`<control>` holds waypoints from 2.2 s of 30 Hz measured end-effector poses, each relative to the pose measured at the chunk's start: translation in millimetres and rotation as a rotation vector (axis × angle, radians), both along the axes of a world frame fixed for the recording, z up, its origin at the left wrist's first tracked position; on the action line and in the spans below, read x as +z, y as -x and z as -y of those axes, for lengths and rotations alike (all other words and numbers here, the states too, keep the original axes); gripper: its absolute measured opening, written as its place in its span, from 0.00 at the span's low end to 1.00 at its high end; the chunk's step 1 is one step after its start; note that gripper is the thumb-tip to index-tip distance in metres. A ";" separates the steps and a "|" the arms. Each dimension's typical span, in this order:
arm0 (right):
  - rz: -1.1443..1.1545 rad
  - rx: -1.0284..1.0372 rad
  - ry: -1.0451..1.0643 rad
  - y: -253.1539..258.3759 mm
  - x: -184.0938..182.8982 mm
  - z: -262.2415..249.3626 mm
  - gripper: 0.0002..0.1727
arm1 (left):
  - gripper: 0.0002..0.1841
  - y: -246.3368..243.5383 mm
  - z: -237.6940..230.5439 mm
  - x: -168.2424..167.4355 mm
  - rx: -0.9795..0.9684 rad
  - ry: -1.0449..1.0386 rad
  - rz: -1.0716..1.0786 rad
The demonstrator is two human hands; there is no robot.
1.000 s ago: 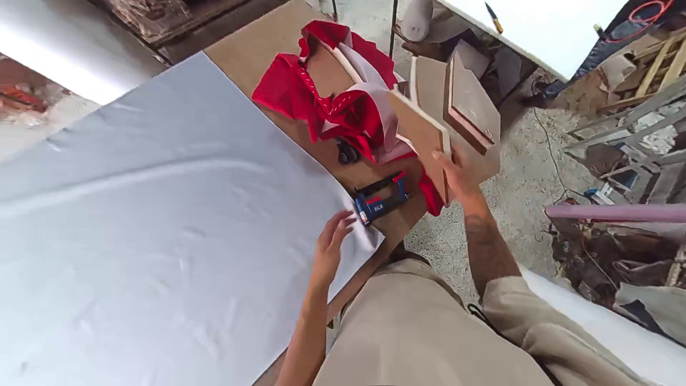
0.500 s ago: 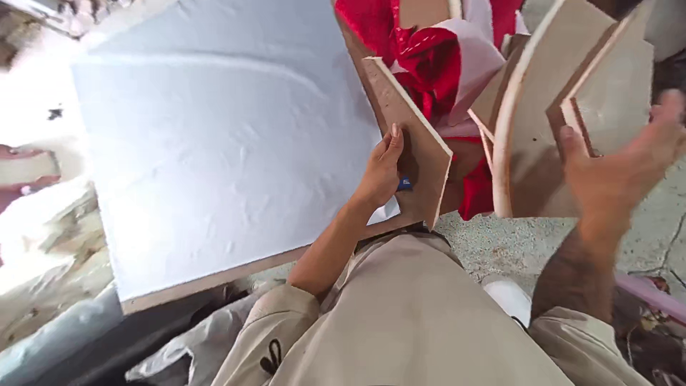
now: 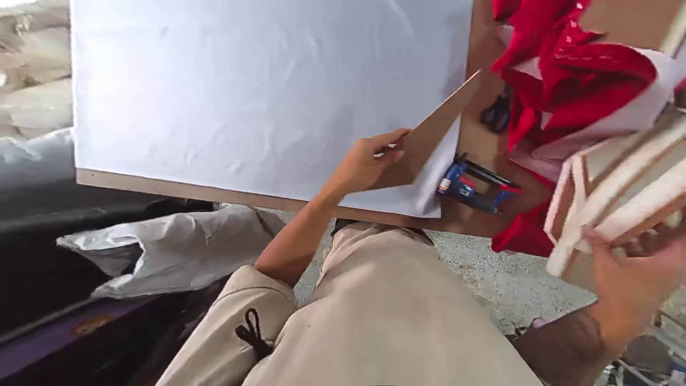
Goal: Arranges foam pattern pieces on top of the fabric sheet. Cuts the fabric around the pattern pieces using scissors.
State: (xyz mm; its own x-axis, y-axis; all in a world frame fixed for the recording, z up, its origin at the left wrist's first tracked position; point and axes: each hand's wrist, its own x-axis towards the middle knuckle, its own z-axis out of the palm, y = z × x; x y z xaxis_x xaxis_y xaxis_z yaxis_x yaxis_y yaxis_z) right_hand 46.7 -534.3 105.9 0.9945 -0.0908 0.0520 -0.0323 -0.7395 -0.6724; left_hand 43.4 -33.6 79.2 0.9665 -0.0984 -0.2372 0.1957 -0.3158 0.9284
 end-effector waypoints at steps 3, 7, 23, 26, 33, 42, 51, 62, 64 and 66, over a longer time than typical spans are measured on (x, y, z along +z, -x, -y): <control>-0.089 0.240 0.048 10.5 -33.4 -117.8 0.52 | 0.20 12.2 -139.5 -41.3 -0.003 -0.351 -0.054; -0.073 0.385 0.193 -20.3 -103.5 -290.3 0.28 | 0.19 -22.4 -343.8 -82.0 -0.212 -0.602 -0.045; -0.216 0.720 0.498 -79.6 -161.8 -490.1 0.50 | 0.45 -8.6 -479.7 -157.8 -0.247 -0.840 0.161; -0.168 0.657 0.474 -88.7 -153.5 -492.5 0.45 | 0.43 -13.6 -491.2 -137.5 -0.201 -0.860 0.185; -0.026 0.632 0.432 -165.4 -137.7 -531.2 0.41 | 0.45 -70.1 -568.5 -113.0 -0.080 -0.925 0.249; 0.074 0.628 0.442 -379.4 -132.7 -629.5 0.47 | 0.40 -236.5 -688.5 -105.9 0.138 -0.955 0.229; -0.023 0.610 0.501 -508.3 -152.6 -726.1 0.59 | 0.39 -328.4 -727.1 -133.1 0.298 -0.940 0.129; 0.108 0.516 0.495 -323.5 -239.3 -626.3 0.36 | 0.37 -137.4 -645.5 -216.7 0.384 -1.015 0.069; 0.131 0.468 0.514 -290.0 -240.7 -588.0 0.37 | 0.38 -87.0 -608.2 -215.8 0.373 -1.047 0.060; 0.117 0.409 0.533 -259.1 -237.7 -544.5 0.38 | 0.38 -38.4 -566.2 -212.4 0.354 -1.058 0.055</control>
